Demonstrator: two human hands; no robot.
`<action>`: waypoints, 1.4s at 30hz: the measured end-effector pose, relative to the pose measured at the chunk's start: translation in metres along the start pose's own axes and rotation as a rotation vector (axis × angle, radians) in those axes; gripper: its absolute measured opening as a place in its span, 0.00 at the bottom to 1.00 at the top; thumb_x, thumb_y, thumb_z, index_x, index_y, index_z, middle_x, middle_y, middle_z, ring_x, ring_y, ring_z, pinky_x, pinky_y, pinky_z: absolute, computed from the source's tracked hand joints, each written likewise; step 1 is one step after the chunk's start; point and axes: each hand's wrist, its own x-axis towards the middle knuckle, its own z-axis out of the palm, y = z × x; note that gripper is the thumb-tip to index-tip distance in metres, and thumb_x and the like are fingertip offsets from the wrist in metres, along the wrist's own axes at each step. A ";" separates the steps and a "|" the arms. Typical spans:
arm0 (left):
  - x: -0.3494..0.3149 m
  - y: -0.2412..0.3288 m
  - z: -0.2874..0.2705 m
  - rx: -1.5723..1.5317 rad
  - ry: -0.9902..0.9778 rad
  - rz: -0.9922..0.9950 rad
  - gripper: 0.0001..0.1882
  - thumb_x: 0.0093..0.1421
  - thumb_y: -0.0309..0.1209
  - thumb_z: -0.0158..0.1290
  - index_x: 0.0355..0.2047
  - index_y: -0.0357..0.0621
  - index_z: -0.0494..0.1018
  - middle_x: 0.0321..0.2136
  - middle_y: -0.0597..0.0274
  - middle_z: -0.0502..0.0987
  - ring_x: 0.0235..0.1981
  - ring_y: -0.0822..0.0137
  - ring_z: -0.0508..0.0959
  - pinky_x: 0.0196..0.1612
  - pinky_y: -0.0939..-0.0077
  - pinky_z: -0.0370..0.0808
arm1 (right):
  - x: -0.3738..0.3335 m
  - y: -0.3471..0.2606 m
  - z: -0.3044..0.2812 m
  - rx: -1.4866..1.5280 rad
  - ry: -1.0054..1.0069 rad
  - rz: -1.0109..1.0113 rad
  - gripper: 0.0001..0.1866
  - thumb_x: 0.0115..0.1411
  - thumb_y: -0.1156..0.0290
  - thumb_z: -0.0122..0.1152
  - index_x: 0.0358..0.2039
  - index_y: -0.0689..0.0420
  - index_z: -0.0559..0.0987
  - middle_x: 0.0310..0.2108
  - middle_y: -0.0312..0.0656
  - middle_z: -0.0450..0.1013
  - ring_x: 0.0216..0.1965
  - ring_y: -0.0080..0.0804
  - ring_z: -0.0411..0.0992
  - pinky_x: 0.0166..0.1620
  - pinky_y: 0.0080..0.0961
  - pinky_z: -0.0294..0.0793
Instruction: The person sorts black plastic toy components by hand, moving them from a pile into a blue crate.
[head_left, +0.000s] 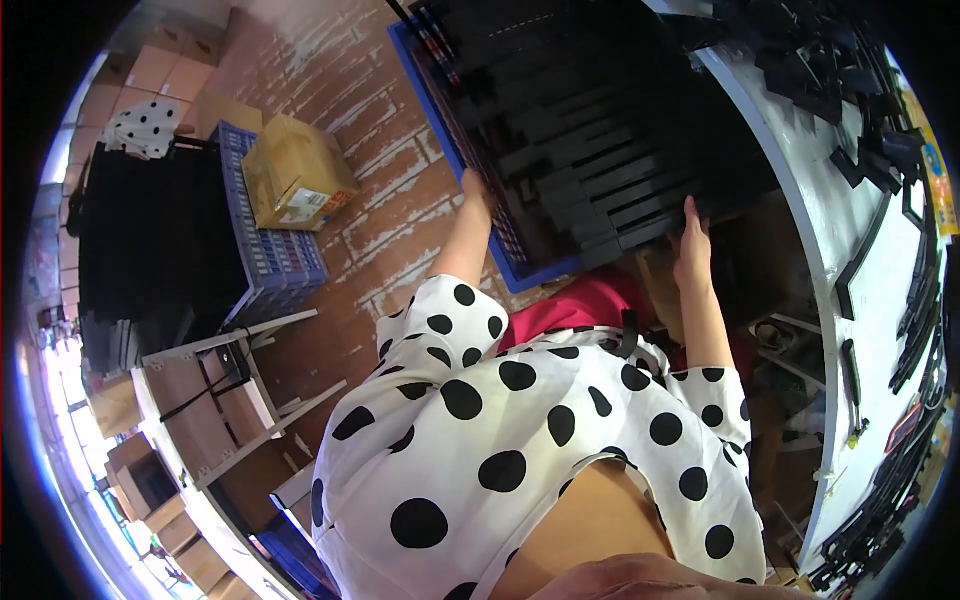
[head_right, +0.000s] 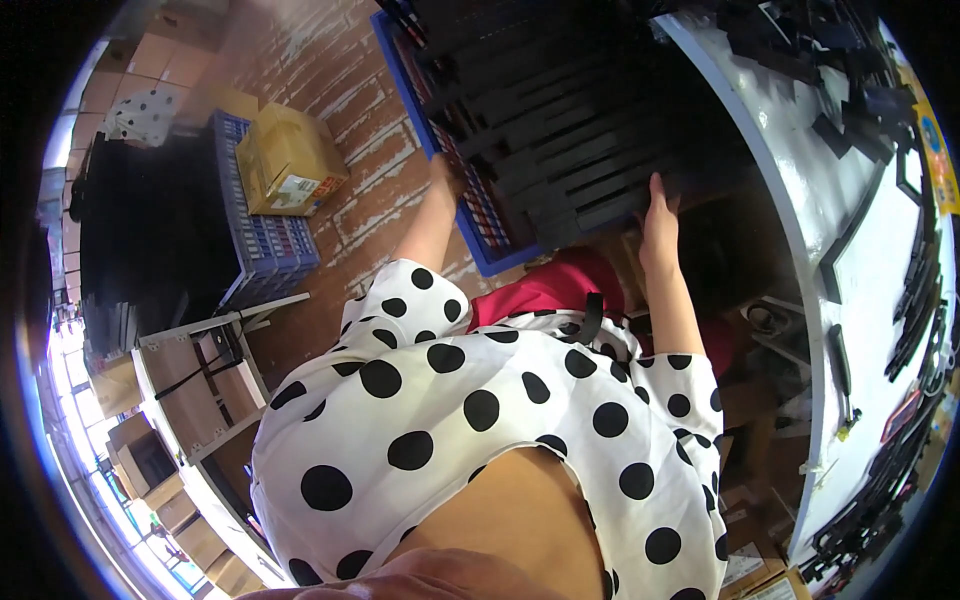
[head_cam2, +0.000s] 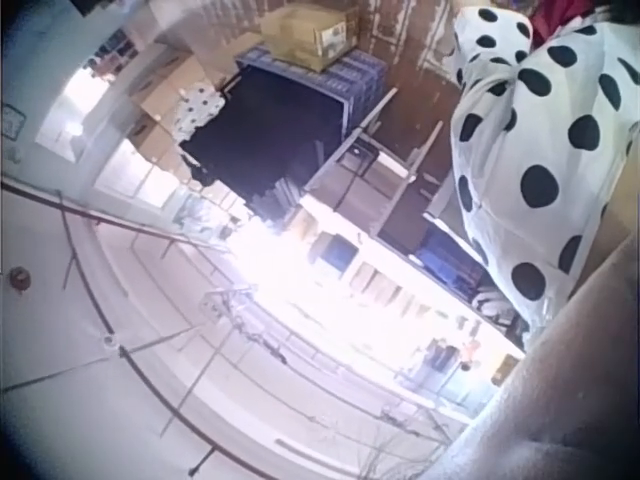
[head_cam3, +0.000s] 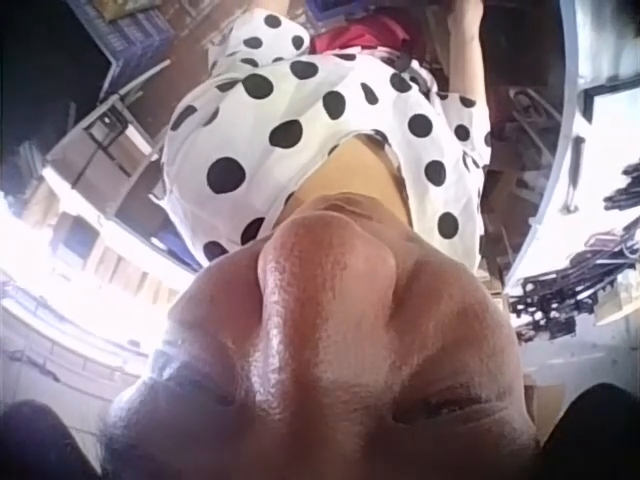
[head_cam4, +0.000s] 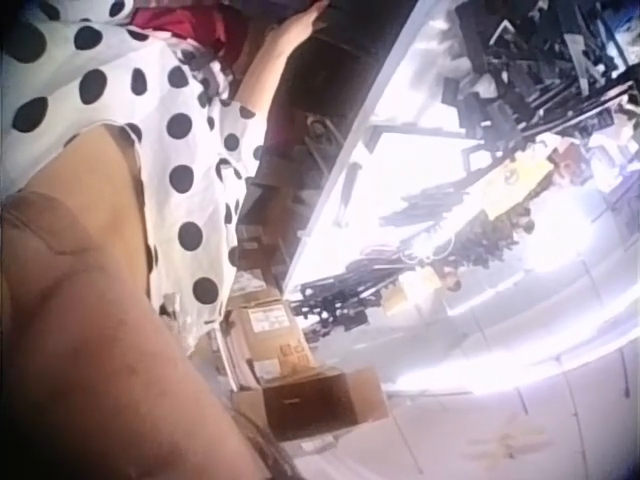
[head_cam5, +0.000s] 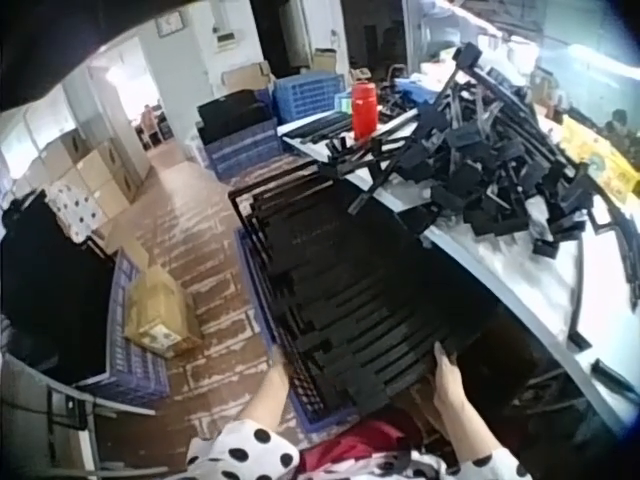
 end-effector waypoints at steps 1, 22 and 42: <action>-0.002 0.003 0.010 -0.024 -0.057 0.102 0.28 0.66 0.49 0.41 0.55 0.39 0.69 0.50 0.48 0.75 0.56 0.52 0.71 0.60 0.55 0.68 | 0.003 0.005 -0.005 -0.003 0.015 0.001 0.37 0.65 0.49 0.56 0.69 0.50 0.58 0.67 0.38 0.57 0.65 0.36 0.57 0.62 0.36 0.58; -0.021 0.002 0.135 0.205 -0.056 0.266 0.38 0.68 0.62 0.33 0.61 0.42 0.65 0.55 0.57 0.72 0.56 0.56 0.70 0.60 0.65 0.66 | 0.093 -0.091 0.130 -1.358 -0.450 -1.048 0.09 0.61 0.72 0.58 0.42 0.56 0.77 0.50 0.42 0.71 0.52 0.44 0.70 0.53 0.34 0.73; 0.016 0.033 0.197 0.356 0.253 0.431 0.43 0.70 0.59 0.27 0.67 0.29 0.51 0.68 0.45 0.55 0.69 0.54 0.56 0.69 0.70 0.50 | 0.112 -0.052 0.127 -1.360 -0.196 -1.354 0.19 0.66 0.59 0.54 0.56 0.48 0.71 0.57 0.43 0.68 0.63 0.41 0.61 0.63 0.42 0.59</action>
